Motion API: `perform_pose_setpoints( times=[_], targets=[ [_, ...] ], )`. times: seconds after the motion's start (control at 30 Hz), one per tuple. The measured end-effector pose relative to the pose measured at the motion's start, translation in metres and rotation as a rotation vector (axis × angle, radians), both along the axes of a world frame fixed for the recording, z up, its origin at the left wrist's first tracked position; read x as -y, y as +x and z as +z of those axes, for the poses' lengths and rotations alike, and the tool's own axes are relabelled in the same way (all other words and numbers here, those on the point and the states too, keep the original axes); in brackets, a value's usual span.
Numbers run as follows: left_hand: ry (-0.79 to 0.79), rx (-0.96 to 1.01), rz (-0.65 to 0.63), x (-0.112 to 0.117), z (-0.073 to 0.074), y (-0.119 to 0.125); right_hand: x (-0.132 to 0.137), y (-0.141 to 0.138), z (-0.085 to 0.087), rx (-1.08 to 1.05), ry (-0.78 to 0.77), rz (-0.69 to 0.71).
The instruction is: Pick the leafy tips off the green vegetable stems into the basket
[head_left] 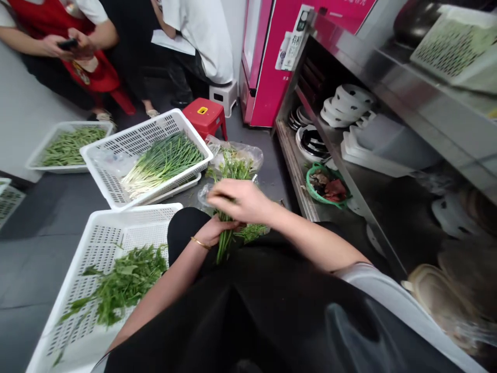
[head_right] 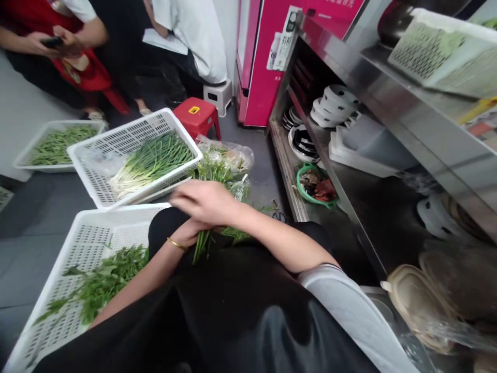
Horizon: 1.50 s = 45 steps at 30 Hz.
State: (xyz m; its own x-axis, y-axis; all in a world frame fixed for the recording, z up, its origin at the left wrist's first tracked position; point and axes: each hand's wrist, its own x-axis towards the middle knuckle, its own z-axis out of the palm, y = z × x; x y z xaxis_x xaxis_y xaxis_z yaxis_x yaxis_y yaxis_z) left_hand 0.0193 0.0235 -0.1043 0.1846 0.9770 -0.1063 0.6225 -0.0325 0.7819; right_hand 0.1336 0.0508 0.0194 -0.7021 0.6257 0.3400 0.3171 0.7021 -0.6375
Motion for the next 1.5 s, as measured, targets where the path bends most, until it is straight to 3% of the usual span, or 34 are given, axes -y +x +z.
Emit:
perform_pose_setpoints(
  times=[0.1,0.17,0.27,0.33,0.47,0.53,0.63,0.77,0.93,1.03,1.1,1.3,1.5],
  targets=[
    [-0.229,0.659,-0.208,0.0,-0.007,0.0,-0.006,0.063,-0.03,0.069,-0.155,-0.331],
    [-0.45,0.948,-0.27,-0.004,-0.009,0.007,-0.003,0.085,-0.056,0.105,-0.332,-0.373],
    [-0.649,1.008,-0.251,-0.011,-0.003,0.025,0.003,0.094,-0.086,0.01,-0.458,-0.375],
    [-0.7,1.005,-0.204,-0.015,0.004,0.037,0.006,0.098,-0.092,-0.121,-0.435,-0.433],
    [-0.582,0.94,-0.063,-0.019,0.016,0.055,0.013,0.116,-0.081,-0.237,-0.365,-0.48],
    [-0.524,0.932,-0.063,-0.018,0.021,0.06,0.016,0.124,-0.075,-0.229,-0.311,-0.495],
    [-0.565,0.948,-0.083,-0.015,0.027,0.063,0.017,0.128,-0.076,-0.245,-0.284,-0.514],
    [-0.675,0.96,-0.055,-0.009,0.035,0.053,0.016,0.13,-0.072,-0.196,-0.169,-0.433],
    [-0.712,0.984,-0.052,-0.001,0.041,0.031,0.033,0.166,-0.031,-0.086,0.171,-0.491],
    [-0.703,1.021,-0.061,0.003,0.04,0.022,0.045,0.189,-0.004,-0.142,0.353,-0.673],
    [-0.69,1.055,-0.072,0.004,0.039,0.019,0.049,0.193,0.005,-0.184,0.458,-0.796],
    [-0.61,1.036,-0.047,0.012,0.042,0.02,0.046,0.165,0.004,-0.086,0.598,-0.563],
    [-0.317,0.751,0.128,0.022,0.045,0.021,0.052,0.172,0.01,-0.232,0.598,-0.747]
  ],
)
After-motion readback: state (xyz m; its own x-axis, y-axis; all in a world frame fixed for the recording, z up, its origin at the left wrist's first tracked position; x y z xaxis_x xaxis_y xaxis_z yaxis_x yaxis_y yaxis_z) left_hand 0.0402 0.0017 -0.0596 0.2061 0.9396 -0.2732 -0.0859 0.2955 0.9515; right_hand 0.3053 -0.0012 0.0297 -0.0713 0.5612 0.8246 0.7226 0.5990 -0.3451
